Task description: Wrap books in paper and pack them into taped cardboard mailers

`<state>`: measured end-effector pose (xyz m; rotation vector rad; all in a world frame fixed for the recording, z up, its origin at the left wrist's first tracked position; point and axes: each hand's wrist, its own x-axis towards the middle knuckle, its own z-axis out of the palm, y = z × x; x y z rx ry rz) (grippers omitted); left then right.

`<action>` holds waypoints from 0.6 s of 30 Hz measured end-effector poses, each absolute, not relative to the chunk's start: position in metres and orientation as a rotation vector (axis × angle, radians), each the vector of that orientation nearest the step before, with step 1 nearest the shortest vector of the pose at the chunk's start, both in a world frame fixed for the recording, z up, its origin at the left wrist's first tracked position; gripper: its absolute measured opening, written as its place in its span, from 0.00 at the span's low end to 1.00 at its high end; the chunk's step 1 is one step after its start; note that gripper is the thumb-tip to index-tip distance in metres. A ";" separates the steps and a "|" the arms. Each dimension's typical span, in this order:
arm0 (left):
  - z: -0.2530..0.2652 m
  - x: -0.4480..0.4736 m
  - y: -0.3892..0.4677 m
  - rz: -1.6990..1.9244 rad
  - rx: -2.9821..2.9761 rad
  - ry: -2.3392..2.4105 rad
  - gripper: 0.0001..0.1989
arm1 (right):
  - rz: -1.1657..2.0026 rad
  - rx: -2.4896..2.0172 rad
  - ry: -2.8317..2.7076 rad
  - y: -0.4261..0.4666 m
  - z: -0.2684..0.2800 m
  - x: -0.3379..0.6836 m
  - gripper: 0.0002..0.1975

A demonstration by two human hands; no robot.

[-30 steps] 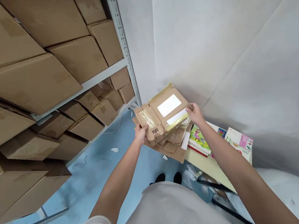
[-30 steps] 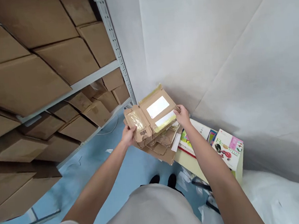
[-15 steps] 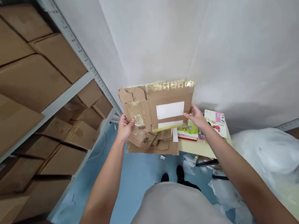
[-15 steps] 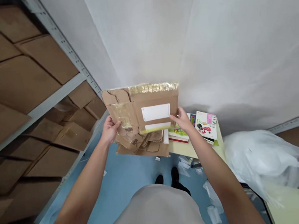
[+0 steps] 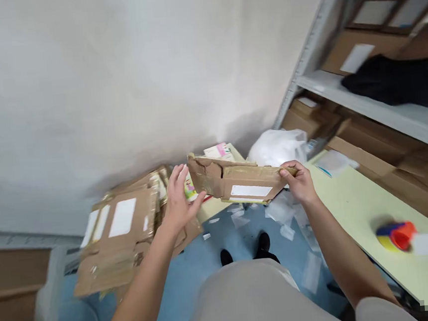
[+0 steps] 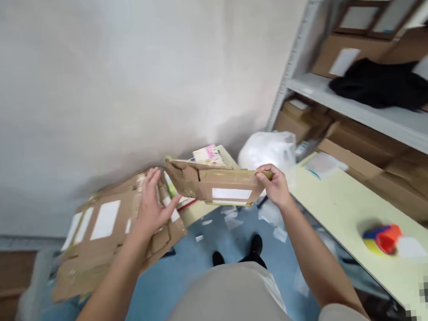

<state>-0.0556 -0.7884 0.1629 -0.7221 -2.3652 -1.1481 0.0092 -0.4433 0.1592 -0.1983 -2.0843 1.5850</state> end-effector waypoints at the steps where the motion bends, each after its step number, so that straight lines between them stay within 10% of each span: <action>1: 0.165 -0.056 -0.763 -1.068 -0.854 -2.378 0.37 | 1.548 -0.241 -2.084 -0.427 0.155 0.031 0.08; 10: 0.124 -0.034 -0.525 -0.980 -1.678 -2.218 0.09 | 1.314 -0.722 -1.815 -0.310 0.111 0.191 0.07; 18: 0.117 -0.007 -0.384 -1.043 -2.104 -2.134 0.10 | 1.282 -0.864 -1.624 -0.207 0.088 0.255 0.08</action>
